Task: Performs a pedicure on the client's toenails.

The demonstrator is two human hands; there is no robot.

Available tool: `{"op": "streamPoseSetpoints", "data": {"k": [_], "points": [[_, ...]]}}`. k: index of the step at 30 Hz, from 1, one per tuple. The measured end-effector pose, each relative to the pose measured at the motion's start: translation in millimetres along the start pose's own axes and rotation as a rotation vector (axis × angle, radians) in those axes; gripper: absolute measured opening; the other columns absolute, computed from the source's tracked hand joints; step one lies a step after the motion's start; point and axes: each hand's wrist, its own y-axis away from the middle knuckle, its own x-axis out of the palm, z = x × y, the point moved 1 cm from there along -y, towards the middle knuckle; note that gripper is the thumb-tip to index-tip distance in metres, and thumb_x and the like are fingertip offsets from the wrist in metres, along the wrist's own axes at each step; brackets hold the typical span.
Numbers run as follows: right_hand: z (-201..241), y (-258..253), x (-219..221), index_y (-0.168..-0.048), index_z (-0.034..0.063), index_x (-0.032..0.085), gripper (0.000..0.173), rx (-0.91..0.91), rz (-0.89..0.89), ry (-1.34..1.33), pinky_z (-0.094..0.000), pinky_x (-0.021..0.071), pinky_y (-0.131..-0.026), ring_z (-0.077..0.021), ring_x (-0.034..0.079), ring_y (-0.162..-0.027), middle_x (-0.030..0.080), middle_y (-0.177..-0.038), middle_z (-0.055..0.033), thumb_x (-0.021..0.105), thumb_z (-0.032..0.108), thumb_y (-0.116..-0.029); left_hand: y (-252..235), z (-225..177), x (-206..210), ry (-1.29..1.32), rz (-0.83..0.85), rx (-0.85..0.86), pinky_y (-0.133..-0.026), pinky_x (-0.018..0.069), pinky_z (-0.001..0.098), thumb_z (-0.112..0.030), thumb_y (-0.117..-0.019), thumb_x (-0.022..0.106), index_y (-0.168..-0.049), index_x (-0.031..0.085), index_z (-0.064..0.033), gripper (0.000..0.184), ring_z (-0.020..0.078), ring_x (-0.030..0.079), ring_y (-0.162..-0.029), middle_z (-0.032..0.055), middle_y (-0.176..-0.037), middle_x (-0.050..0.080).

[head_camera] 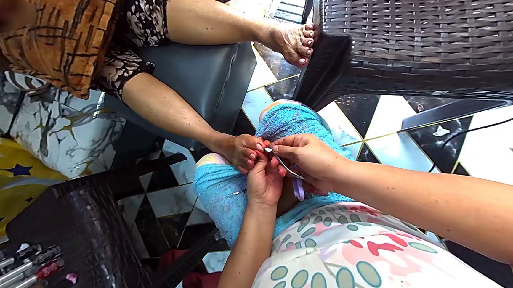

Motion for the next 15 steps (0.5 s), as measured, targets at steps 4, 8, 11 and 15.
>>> {"op": "streamPoseSetpoints", "data": {"k": [4,8,11,15], "points": [[-4.1,-1.9,-0.3,-0.106,-0.0026,0.065,0.02,-0.025,0.003,-0.015,-0.0211,0.0522,-0.056,-0.009,0.06,-0.057,0.065,-0.071,-0.0071,0.053,0.013,-0.108,-0.1,-0.2,1.1,-0.015,-0.009,0.009,-0.051,0.0551,0.0235,-0.012,-0.1089,0.037,-0.098,0.067,-0.0053,0.032,0.0115,0.063,-0.054,0.0064,-0.073,0.067],[-7.0,-2.7,-0.5,-0.107,-0.0023,0.065,0.02,-0.03,0.002,-0.049,-0.0201,0.0497,-0.054,-0.0077,0.058,-0.056,0.062,-0.069,-0.0058,0.052,0.013,-0.1082,0.1,-0.1,1.5,-0.025,-0.003,0.012,-0.053,0.0561,0.0248,-0.013,-0.1093,0.035,-0.098,0.066,-0.006,0.034,0.0122,0.064,-0.057,0.0061,-0.074,0.067],[-7.6,-3.1,-0.7,-0.107,-0.0019,0.065,0.02,-0.018,0.009,-0.076,-0.0195,0.0494,-0.054,-0.0073,0.057,-0.055,0.062,-0.069,-0.0057,0.052,0.013,-0.1083,-0.1,0.0,2.2,-0.026,-0.015,0.015,-0.055,0.057,0.0254,-0.013,-0.1094,0.036,-0.096,0.067,-0.0071,0.034,0.0127,0.065,-0.059,0.0061,-0.075,0.068],[-7.5,-2.6,-0.5,-0.109,-0.0019,0.064,0.02,0.002,0.004,-0.114,-0.0194,0.0499,-0.053,-0.0077,0.057,-0.055,0.062,-0.07,-0.0058,0.051,0.014,-0.1086,0.3,0.0,2.2,-0.032,-0.023,0.023,-0.059,0.0577,0.0256,-0.012,-0.109,0.037,-0.097,0.066,-0.0073,0.032,0.0127,0.066,-0.062,0.0057,-0.077,0.068]]}}
